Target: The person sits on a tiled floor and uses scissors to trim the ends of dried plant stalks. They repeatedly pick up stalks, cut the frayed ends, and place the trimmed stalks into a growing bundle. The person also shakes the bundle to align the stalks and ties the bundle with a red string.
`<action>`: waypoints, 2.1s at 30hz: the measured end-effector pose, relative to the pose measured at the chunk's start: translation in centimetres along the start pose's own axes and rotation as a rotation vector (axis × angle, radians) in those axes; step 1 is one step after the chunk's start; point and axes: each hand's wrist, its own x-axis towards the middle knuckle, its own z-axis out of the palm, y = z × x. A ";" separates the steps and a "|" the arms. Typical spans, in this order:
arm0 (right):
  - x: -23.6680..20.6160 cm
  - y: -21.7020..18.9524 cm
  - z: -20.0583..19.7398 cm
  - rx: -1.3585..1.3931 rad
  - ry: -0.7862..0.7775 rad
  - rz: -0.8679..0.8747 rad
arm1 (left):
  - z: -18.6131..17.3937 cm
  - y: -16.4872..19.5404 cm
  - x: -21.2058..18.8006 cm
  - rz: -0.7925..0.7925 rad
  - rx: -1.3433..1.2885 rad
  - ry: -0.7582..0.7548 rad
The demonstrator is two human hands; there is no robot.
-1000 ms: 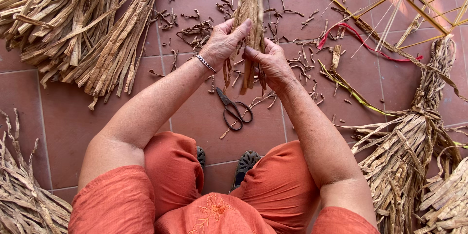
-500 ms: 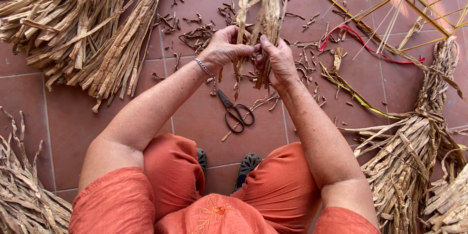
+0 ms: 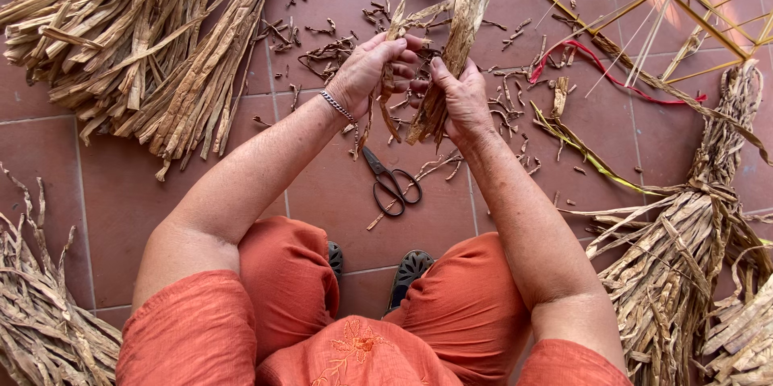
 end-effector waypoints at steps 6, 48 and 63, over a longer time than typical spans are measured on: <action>0.3 0.8 -0.4 -0.095 -0.054 -0.070 | -0.8 -0.1 0.5 0.147 -0.016 0.048; -4.1 0.9 3.5 -0.676 -0.457 0.157 | -2.0 1.3 1.7 0.246 -0.255 0.074; -1.9 4.2 0.5 -0.980 -0.756 0.188 | -6.8 5.7 1.3 0.522 -0.213 0.314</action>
